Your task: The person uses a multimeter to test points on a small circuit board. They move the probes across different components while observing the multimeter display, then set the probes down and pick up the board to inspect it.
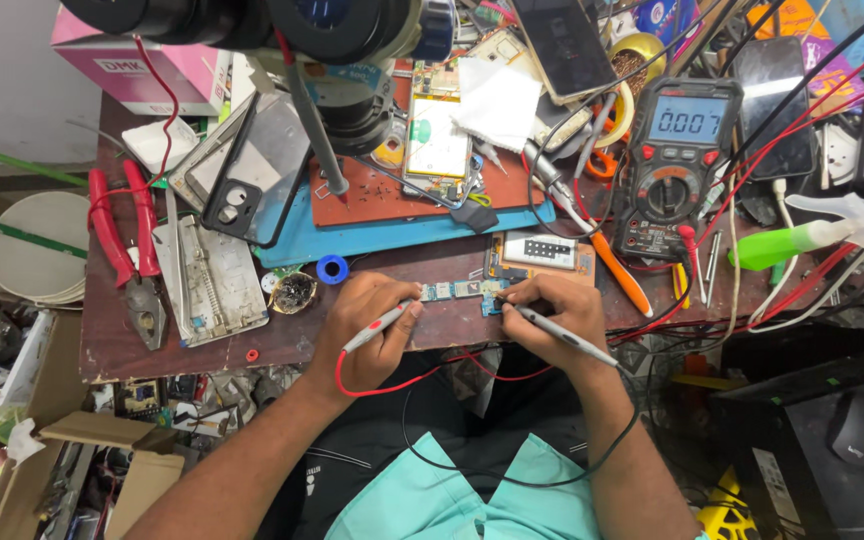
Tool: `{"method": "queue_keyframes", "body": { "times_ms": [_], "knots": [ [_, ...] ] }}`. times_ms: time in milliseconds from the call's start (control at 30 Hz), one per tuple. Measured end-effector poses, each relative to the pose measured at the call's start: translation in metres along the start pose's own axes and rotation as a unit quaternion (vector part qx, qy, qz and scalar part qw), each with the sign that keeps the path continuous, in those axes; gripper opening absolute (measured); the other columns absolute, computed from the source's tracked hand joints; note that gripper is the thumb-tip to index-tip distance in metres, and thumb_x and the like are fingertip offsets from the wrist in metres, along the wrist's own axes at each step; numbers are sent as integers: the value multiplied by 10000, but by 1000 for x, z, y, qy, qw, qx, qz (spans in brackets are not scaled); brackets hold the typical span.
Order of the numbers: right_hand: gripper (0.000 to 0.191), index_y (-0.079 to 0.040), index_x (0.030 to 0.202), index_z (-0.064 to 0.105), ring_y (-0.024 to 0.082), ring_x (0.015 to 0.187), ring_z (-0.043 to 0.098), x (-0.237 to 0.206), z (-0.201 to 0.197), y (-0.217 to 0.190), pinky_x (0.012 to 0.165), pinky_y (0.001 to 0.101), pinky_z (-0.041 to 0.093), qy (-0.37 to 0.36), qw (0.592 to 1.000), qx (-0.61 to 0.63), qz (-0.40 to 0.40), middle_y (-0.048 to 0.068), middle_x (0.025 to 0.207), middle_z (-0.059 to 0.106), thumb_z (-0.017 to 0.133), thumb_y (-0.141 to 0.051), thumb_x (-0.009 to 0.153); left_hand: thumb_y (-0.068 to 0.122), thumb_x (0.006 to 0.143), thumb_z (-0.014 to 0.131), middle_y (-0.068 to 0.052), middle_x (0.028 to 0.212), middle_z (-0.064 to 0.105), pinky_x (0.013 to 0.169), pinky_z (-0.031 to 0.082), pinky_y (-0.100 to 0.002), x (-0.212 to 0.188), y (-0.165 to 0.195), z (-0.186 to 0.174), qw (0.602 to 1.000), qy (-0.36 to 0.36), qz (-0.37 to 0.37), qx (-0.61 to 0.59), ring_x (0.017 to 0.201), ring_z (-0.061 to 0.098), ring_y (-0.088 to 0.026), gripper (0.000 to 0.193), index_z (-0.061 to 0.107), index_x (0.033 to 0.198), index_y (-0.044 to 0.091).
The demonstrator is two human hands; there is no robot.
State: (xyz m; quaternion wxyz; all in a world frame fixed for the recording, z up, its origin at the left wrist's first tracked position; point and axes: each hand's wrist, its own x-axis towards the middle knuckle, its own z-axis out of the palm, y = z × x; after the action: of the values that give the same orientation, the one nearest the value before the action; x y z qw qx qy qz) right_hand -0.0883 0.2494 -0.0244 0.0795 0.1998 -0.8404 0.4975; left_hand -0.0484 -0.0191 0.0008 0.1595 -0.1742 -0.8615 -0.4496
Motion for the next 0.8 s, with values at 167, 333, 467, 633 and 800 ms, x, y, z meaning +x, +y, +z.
{"method": "queue_keyframes", "body": {
  "times_ms": [167,333,467,633,800],
  "knots": [
    [132,-12,747,669,123,755,768,1,-1,-3,644,240,591,5,1000,-3,-16,93,858,786,776,-89,761,124,939,677,-140,893,691,789,509,-406,0,1,0,1000,7,18,4,899,652,-317,127,697,1023,30],
    [120,-18,764,685,139,782,773,1,0,-4,666,251,598,9,1000,-13,-18,84,863,788,781,-91,773,119,940,678,-118,840,691,798,504,-405,0,0,-1,1000,7,19,-1,902,656,-307,132,693,1031,24],
    [107,-27,794,701,144,797,776,-1,2,-4,710,255,612,24,997,-43,-53,84,874,779,784,-90,771,113,943,676,-118,850,694,807,502,-403,-2,0,-1,1000,2,22,0,908,652,-310,121,692,1025,25],
    [125,-28,797,715,156,704,750,-1,4,-10,649,276,594,39,997,-58,-45,91,857,781,798,-90,725,111,938,679,-126,859,693,804,501,-402,0,0,0,999,13,30,-2,904,657,-308,131,692,1030,19],
    [155,-38,809,681,241,752,724,-7,16,-30,703,331,581,83,979,-145,-116,103,843,745,796,-76,712,108,931,679,-132,865,696,794,509,-401,-1,0,-1,1000,13,23,-3,903,656,-312,124,699,1018,22]
  ]
}}
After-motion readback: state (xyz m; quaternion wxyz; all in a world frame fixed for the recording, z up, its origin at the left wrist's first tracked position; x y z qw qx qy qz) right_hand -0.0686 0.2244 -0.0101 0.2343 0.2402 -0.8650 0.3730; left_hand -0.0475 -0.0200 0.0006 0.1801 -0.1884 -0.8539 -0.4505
